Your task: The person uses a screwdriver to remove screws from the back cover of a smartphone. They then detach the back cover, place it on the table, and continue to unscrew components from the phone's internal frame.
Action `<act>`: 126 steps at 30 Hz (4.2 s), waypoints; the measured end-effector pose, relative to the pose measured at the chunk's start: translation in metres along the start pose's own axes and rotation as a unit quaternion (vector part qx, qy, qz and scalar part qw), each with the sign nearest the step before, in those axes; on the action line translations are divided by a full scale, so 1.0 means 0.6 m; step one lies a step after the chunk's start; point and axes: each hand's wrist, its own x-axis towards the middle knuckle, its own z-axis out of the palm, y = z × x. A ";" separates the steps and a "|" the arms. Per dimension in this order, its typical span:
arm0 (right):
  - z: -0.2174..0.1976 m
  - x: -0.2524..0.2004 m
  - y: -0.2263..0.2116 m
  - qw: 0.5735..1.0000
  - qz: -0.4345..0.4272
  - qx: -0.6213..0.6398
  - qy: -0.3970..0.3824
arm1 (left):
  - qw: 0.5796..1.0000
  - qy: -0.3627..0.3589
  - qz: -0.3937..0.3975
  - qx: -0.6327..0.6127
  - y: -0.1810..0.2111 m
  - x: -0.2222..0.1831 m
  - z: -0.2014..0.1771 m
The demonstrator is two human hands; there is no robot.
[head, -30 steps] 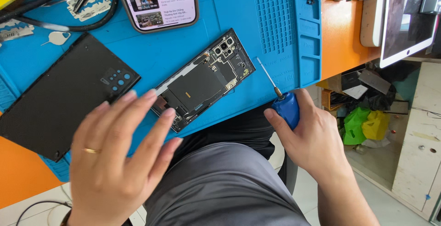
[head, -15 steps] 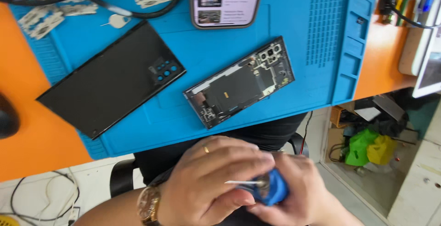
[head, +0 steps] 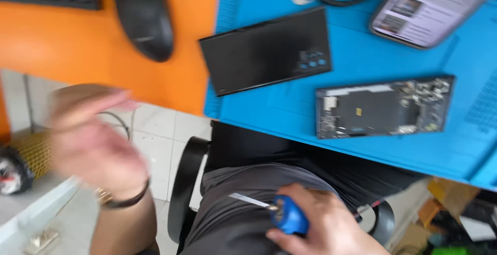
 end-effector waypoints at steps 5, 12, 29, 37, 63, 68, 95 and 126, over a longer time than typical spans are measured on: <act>-0.007 -0.010 0.017 0.983 0.184 -0.022 0.006 | 0.973 -0.174 0.068 0.138 -0.004 -0.033 0.024; 0.007 -0.019 0.021 0.991 0.127 -0.024 0.037 | 0.962 -0.208 0.125 0.127 0.012 -0.016 0.063; 0.013 -0.014 0.022 0.998 0.060 -0.014 0.006 | 0.960 -0.270 -0.021 0.072 0.037 0.016 0.063; -0.008 -0.012 0.037 0.991 0.132 0.010 0.002 | 0.967 -0.210 -0.100 0.102 -0.061 -0.060 -0.132; -0.007 -0.023 0.036 0.976 0.216 -0.019 -0.034 | 0.892 -0.447 0.040 0.044 0.074 0.129 0.115; -0.011 -0.028 0.063 0.982 0.187 0.003 0.012 | 0.863 -0.419 -0.149 -0.241 0.127 0.131 0.111; -0.036 -0.039 0.033 0.908 0.263 -0.052 0.322 | 0.467 -0.299 -0.415 -0.721 0.211 0.010 0.191; -0.026 -0.040 0.017 0.925 0.229 -0.076 0.295 | 0.316 -0.111 -0.627 -0.704 0.255 0.050 0.197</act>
